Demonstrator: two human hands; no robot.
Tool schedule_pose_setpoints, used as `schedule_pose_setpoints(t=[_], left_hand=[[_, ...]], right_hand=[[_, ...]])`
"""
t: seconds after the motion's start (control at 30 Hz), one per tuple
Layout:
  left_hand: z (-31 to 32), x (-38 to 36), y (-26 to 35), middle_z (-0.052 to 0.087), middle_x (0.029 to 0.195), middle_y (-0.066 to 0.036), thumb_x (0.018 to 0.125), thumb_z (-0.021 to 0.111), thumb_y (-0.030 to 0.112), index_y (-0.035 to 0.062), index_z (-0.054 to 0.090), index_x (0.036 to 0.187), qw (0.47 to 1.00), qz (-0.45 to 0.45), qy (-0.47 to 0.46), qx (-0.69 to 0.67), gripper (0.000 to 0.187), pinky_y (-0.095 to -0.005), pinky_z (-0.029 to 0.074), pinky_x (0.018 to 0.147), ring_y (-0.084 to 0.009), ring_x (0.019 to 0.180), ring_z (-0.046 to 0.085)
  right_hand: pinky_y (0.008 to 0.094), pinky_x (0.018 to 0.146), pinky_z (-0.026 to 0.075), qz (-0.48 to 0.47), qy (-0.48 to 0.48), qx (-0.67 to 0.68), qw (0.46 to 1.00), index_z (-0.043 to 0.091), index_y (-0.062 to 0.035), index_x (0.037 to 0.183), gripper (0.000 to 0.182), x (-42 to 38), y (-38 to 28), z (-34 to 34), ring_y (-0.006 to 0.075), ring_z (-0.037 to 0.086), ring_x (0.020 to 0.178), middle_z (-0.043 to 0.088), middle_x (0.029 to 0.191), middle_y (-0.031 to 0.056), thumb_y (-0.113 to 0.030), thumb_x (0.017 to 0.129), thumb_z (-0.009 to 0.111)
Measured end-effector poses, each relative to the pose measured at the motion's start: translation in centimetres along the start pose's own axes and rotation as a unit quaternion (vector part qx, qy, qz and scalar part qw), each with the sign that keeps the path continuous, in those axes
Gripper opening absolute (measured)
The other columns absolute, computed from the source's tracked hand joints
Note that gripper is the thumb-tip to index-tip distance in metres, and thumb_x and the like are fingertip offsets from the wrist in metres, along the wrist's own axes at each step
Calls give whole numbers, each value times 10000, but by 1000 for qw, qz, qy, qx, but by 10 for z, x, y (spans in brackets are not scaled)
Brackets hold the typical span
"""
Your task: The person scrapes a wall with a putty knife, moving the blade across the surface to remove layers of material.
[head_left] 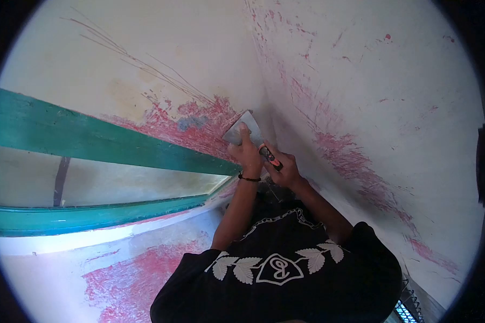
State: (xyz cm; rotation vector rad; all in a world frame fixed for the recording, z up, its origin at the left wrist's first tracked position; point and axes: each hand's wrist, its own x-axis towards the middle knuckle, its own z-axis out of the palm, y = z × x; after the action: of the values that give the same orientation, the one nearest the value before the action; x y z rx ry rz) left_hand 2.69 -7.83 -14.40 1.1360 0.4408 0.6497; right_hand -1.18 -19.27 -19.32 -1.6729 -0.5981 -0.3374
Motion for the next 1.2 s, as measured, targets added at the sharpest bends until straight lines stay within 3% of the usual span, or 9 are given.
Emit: schedule_pose_setpoints(t=[0.27,0.37,0.47,0.57,0.67,0.77,0.87,1.07,1.2], left_hand=[[9,-3,15,668,881,-26,963,706,288,-21,686,925,1000,-3,-6,13,312,-286,465,636,-97,745,576],[0,-1,-1,665,879,-24,966,704,291,-19,684,925,1000,-6,-5,23,313,-285,466,638,-98,748,576],[-4,1,-8,666,892,-24,966,704,280,-21,680,937,1000,-21,14,16,303,-281,471,647,-96,760,577],[-3,1,-1,669,908,-29,968,703,262,-22,677,942,999,-1,12,31,286,-280,474,656,-92,772,579],[-7,1,-5,672,917,-27,974,694,242,-26,676,941,997,-18,20,73,271,-280,476,656,-86,769,577],[-3,-2,-4,672,919,-27,984,680,246,-35,676,945,1000,-11,10,19,284,-282,472,653,-85,775,578],[9,5,18,675,901,-25,991,669,250,-42,680,932,999,29,-6,42,299,-275,466,648,-82,769,578],[18,6,41,677,852,-24,990,667,255,-43,690,890,998,39,-28,52,315,-278,462,635,-80,747,574],[2,2,8,680,872,-25,987,674,268,-38,691,908,998,-1,-11,61,316,-277,469,642,-83,761,584]], right_hand=[[323,657,537,-17,11,-26,999,528,41,1401,619,14,-17,-7,287,711,683,700,848,203,-25,801,664],[367,700,565,18,-34,-35,999,538,18,1402,564,3,-5,-12,326,741,781,723,936,229,-68,856,653],[360,685,563,12,-12,-28,999,565,17,1377,523,3,-4,-7,327,738,763,723,929,222,-66,867,640],[355,679,563,70,-11,-4,997,585,20,1352,495,0,-13,0,309,729,728,728,943,209,-56,867,642],[336,666,558,17,17,-37,999,590,21,1345,484,0,-2,5,275,713,683,732,940,192,-50,870,648],[318,594,511,-35,52,-45,997,604,57,1312,460,2,16,10,220,657,586,656,718,145,-41,865,652],[315,589,508,-34,50,-32,998,608,56,1304,450,18,4,8,211,643,575,650,712,139,-44,868,653],[296,549,471,-11,45,-34,998,617,50,1299,444,36,-22,0,157,575,528,605,664,108,-60,871,655],[305,576,494,44,5,-46,998,596,13,1352,478,5,4,0,176,606,554,615,671,141,-70,884,648]])
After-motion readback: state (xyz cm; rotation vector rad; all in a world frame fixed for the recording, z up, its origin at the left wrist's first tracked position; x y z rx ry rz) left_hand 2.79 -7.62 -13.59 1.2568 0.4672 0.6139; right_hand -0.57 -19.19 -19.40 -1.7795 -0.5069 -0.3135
